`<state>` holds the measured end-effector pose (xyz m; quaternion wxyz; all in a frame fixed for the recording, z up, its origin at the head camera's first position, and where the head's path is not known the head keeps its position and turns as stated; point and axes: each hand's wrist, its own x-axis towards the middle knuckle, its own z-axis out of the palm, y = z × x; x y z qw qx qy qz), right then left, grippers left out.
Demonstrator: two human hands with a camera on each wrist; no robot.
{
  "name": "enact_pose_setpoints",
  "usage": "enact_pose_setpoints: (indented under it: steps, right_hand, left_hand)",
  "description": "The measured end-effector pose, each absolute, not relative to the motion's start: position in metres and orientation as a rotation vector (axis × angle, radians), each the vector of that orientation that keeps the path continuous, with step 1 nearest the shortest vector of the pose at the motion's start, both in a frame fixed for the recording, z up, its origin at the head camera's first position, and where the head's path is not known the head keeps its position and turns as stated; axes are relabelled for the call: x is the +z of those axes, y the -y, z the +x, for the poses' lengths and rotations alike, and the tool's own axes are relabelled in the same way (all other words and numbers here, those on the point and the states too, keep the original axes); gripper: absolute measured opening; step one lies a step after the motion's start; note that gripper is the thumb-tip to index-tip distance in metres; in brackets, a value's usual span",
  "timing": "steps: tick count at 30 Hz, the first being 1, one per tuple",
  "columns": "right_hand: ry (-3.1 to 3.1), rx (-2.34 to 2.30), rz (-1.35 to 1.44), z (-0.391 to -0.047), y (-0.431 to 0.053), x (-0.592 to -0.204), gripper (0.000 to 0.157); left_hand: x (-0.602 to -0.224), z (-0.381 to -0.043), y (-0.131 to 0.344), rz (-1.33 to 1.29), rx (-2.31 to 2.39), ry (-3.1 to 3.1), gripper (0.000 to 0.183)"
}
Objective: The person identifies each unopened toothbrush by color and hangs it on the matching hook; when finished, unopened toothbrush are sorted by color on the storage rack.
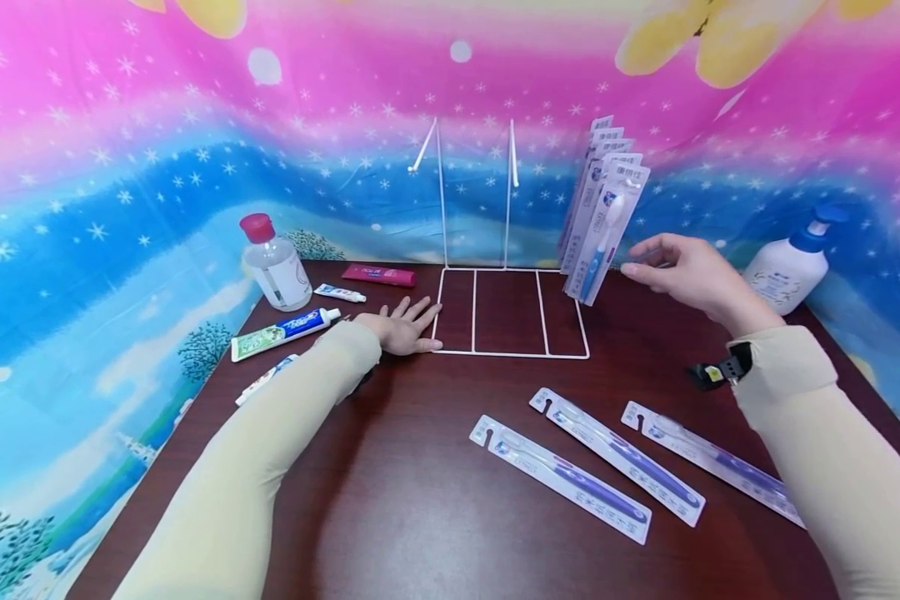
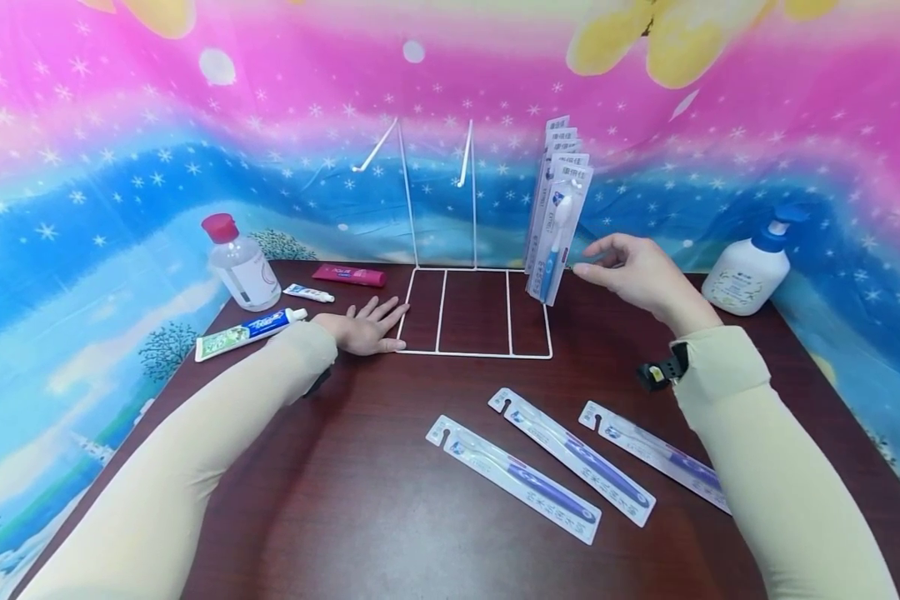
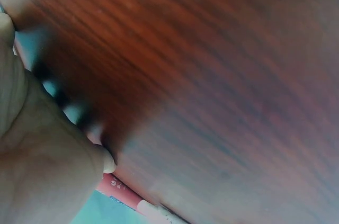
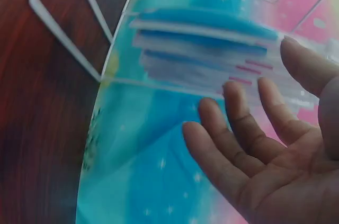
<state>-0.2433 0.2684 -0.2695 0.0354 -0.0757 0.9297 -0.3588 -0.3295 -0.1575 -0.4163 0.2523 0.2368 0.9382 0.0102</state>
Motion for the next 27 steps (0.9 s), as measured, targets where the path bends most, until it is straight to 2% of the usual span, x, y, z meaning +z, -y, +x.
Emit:
enact_pose_setpoints:
  steps: [8,12,18,27]
  right_hand:
    - [-2.841,-0.730,-0.389,-0.200,-0.302,-0.301,0.051]
    - [-2.777,-0.551,-0.428,-0.172,-0.312,-0.329,0.054]
    - [-2.750,-0.401,-0.342,-0.135,-0.323,-0.361,0.064]
    - [-2.855,-0.359,-0.263,-0.110,-0.324,-0.377,0.058]
  left_hand:
    - [-0.415,-0.329,0.159,0.636,0.018,-2.553,0.087]
    - [-0.420,-0.333,0.160,0.633,-0.003,-2.561,0.087]
    - [-0.419,-0.332,0.159,0.626,0.022,-2.557,0.086]
    - [-0.413,-0.326,0.157,0.675,0.061,-2.556,0.087]
